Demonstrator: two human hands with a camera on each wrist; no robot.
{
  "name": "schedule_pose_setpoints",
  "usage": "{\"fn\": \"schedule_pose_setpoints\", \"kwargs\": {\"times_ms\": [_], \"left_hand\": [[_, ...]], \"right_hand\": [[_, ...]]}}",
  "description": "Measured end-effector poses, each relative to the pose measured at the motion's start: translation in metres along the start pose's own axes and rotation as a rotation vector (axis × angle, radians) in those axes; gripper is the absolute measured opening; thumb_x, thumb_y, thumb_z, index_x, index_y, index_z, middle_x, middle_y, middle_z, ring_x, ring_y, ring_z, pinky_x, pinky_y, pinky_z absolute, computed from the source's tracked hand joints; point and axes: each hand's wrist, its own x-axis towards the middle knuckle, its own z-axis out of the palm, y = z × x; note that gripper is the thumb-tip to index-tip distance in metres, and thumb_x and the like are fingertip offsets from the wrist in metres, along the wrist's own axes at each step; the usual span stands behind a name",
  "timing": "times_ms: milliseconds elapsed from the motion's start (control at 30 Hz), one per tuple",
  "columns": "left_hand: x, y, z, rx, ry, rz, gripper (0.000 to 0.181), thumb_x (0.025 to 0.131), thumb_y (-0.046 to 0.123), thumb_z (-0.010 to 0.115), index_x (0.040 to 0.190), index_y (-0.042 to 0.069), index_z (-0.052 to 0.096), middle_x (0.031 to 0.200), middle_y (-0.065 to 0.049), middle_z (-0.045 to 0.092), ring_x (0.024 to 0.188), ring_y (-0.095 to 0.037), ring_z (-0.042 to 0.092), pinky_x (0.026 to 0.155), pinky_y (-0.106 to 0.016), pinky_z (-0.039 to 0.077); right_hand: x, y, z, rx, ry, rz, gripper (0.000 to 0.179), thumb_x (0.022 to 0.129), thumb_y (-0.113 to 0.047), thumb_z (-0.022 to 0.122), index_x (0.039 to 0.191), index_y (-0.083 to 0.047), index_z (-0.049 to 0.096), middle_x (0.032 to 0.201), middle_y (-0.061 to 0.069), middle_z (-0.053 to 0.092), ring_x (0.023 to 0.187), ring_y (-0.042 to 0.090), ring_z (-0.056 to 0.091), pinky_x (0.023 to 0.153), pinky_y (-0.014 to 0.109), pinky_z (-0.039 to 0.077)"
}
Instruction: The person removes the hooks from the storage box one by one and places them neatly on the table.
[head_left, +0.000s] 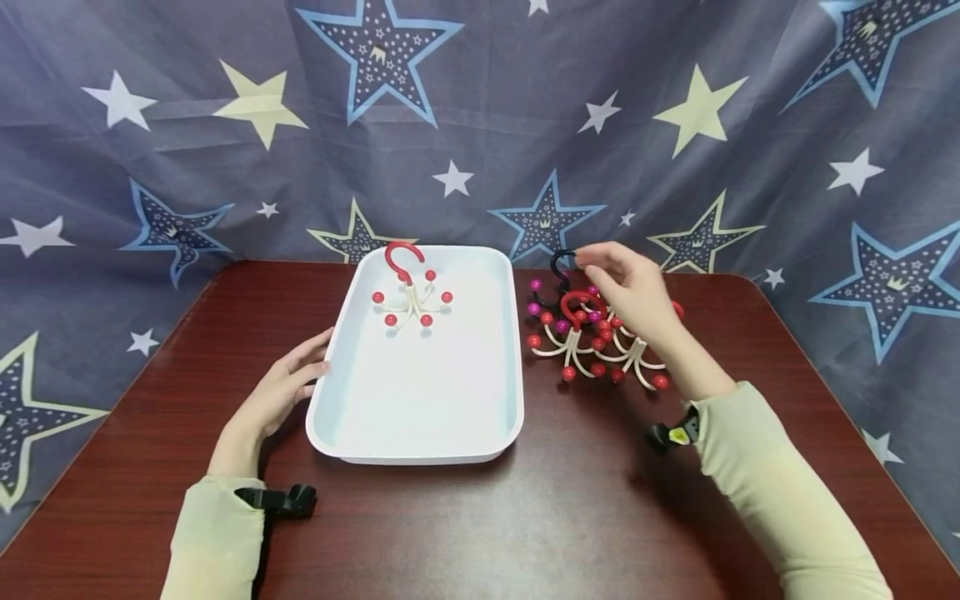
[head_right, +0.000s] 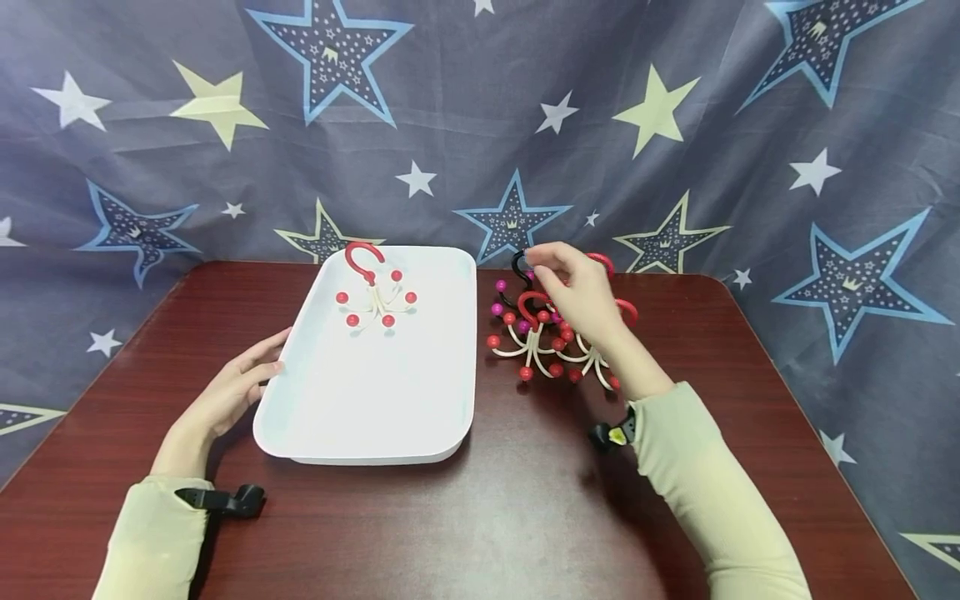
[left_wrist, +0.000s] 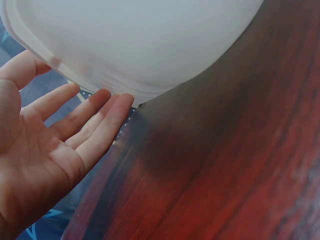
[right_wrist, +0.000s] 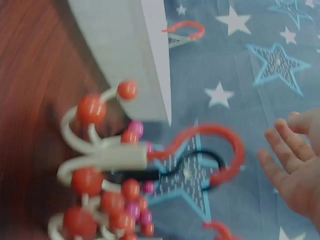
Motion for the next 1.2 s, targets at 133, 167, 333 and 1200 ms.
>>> {"fn": "schedule_pose_setpoints", "kwargs": {"times_ms": [133, 167, 333, 1200], "left_hand": [[0.000, -0.001, 0.000, 0.004, 0.003, 0.002, 0.052, 0.088, 0.015, 0.046, 0.135, 0.017, 0.025, 0.124, -0.017, 0.036, 0.096, -0.009, 0.051, 0.072, -0.027, 0.046], [0.000, -0.001, 0.000, 0.002, 0.007, 0.002, 0.052, 0.088, 0.015, 0.046, 0.135, 0.017, 0.025, 0.123, -0.016, 0.037, 0.096, -0.009, 0.051, 0.072, -0.027, 0.046], [-0.001, -0.001, 0.000, -0.009, 0.003, -0.001, 0.051, 0.088, 0.015, 0.046, 0.135, 0.017, 0.025, 0.123, -0.016, 0.037, 0.096, -0.009, 0.051, 0.073, -0.027, 0.046], [0.000, -0.001, -0.001, 0.012, 0.007, -0.007, 0.051, 0.088, 0.016, 0.047, 0.134, 0.019, 0.027, 0.125, -0.016, 0.037, 0.096, -0.009, 0.052, 0.072, -0.027, 0.047]], "right_hand": [[0.015, 0.008, 0.020, -0.011, -0.048, 0.019, 0.020, 0.084, -0.014, 0.053, 0.102, -0.010, 0.059, 0.095, 0.003, 0.062, 0.086, 0.006, 0.056, 0.073, 0.020, 0.044], [0.018, 0.008, 0.025, -0.017, -0.055, 0.021, 0.019, 0.084, -0.016, 0.053, 0.102, -0.012, 0.059, 0.095, 0.001, 0.062, 0.086, 0.006, 0.056, 0.073, 0.022, 0.044], [0.032, 0.007, 0.048, -0.035, -0.086, 0.027, 0.017, 0.083, -0.018, 0.055, 0.099, -0.014, 0.060, 0.093, -0.001, 0.062, 0.083, 0.009, 0.058, 0.069, 0.024, 0.045], [0.082, -0.023, 0.150, -0.204, -0.232, 0.140, 0.020, 0.081, -0.018, 0.055, 0.101, -0.013, 0.058, 0.095, -0.002, 0.060, 0.086, 0.008, 0.055, 0.075, 0.022, 0.043]]}}
